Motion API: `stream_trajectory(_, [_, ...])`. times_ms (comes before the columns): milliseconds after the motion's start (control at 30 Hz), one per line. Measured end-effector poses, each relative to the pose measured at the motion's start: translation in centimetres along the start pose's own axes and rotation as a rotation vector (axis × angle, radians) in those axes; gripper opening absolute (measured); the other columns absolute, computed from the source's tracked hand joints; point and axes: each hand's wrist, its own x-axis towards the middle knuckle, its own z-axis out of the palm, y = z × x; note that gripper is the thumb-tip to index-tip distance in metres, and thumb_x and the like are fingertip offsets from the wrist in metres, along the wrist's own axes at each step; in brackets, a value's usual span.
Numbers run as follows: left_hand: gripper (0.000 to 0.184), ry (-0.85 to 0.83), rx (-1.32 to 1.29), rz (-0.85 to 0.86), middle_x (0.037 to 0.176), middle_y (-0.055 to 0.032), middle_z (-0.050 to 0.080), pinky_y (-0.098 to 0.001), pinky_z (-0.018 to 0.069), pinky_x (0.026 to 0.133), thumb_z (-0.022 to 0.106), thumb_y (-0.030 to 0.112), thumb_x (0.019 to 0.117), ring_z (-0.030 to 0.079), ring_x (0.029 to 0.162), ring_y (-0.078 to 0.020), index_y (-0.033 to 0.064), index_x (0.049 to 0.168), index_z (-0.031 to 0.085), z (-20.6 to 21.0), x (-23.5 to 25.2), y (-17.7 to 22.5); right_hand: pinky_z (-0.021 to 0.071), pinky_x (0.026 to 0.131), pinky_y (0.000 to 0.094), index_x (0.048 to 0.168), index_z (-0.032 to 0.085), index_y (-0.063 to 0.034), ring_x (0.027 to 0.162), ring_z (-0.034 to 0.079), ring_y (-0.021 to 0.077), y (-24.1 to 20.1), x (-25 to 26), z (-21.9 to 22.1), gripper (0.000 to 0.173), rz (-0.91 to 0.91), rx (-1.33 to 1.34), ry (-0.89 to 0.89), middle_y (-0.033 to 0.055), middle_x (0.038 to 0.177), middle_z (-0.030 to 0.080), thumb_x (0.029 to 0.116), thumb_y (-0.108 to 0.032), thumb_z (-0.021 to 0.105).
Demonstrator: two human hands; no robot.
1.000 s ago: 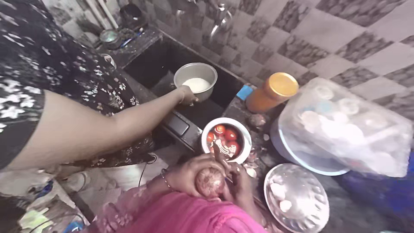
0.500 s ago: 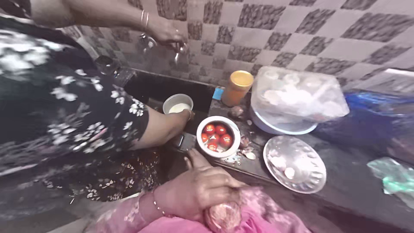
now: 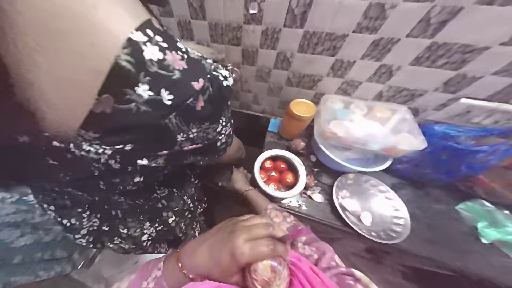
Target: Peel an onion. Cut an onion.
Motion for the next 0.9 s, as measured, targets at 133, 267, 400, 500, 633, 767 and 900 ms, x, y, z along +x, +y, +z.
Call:
stream_trajectory(133, [0.025, -0.009, -0.006, 0.013, 0.11, -0.0153, 0.068, -0.0315, 0.0506, 0.1, 0.056, 0.026, 0.1038, 0.064, 0.111, -0.0234, 0.0033, 0.108, 0.067, -0.5, -0.2, -0.2, 0.0411, 0.113, 0.0534, 0.156, 0.038, -0.005, 0.137, 0.05, 0.039, 0.2, -0.4, -0.3, 0.094, -0.004, 0.181, -0.04, 0.0257, 0.15, 0.047, 0.0796, -0.034, 0.084])
stream_trajectory(267, [0.025, -0.019, -0.008, 0.017, 0.111, -0.0147, 0.068, -0.0309, 0.05, 0.102, 0.059, 0.027, 0.102, 0.064, 0.112, -0.0226, 0.0039, 0.107, 0.066, -0.6, -0.5, -0.5, 0.0425, 0.111, 0.0543, 0.141, 0.056, -0.0049, 0.128, 0.058, 0.0359, 1.1, -1.8, 0.9, 0.071, -0.14, 0.246, 0.12, 0.0206, 0.131, 0.064, 0.0803, -0.03, 0.083])
stream_trajectory(400, [0.024, -0.013, -0.035, 0.029, 0.11, -0.0118, 0.066, -0.0282, 0.049, 0.102, 0.055, 0.028, 0.1042, 0.062, 0.112, -0.0199, 0.0056, 0.108, 0.065, -0.4, -0.5, -1.0, 0.0475, 0.108, 0.0495, 0.133, 0.06, 0.0031, 0.121, 0.063, 0.0342, 2.1, -6.1, 1.8, 0.057, -0.324, 0.356, 0.266, 0.0228, 0.126, 0.066, 0.0862, -0.025, 0.077])
stream_trajectory(500, [0.022, -0.02, -0.056, 0.022, 0.11, -0.0077, 0.065, -0.0249, 0.0485, 0.101, 0.052, 0.028, 0.1066, 0.062, 0.112, -0.0156, 0.0092, 0.108, 0.063, 0.0, -0.4, -1.3, 0.0494, 0.102, 0.0494, 0.122, 0.065, 0.0066, 0.111, 0.066, 0.0367, 3.8, -10.8, 1.5, 0.045, -0.439, 0.367, 0.306, 0.0238, 0.114, 0.069, 0.0859, -0.019, 0.076])
stream_trajectory(633, [0.019, -0.058, -0.148, 0.027, 0.109, -0.0062, 0.065, -0.024, 0.0483, 0.1, 0.054, 0.028, 0.1054, 0.061, 0.111, -0.0146, 0.0112, 0.11, 0.062, 1.5, -0.1, -2.2, 0.0525, 0.09, 0.0486, 0.113, 0.07, 0.0051, 0.097, 0.067, 0.0351, 8.4, -16.3, 2.4, 0.04, -0.472, 0.444, 0.364, 0.0207, 0.1, 0.071, 0.0789, -0.015, 0.073])
stream_trajectory(767, [0.022, -0.097, -0.252, 0.037, 0.111, -0.0044, 0.064, -0.0217, 0.0474, 0.102, 0.055, 0.033, 0.1047, 0.06, 0.113, -0.012, 0.0128, 0.111, 0.06, 3.7, 1.3, -3.2, 0.0535, 0.098, 0.0398, 0.118, 0.069, 0.0058, 0.109, 0.068, 0.0248, 13.7, -22.2, 3.5, 0.043, -0.151, 0.717, 0.389, 0.0208, 0.117, 0.07, 0.0789, -0.01, 0.079])
stream_trajectory(900, [0.025, -0.105, -0.313, 0.073, 0.111, -0.0038, 0.062, -0.02, 0.0455, 0.103, 0.055, 0.036, 0.1039, 0.058, 0.115, -0.0107, 0.0127, 0.112, 0.06, 6.2, 3.2, -4.3, 0.0585, 0.089, 0.0268, 0.118, 0.066, 0.0057, 0.096, 0.069, 0.0084, 20.6, -26.6, 5.5, 0.048, 0.202, 0.999, 0.696, 0.0105, 0.109, 0.071, 0.0748, -0.007, 0.083])
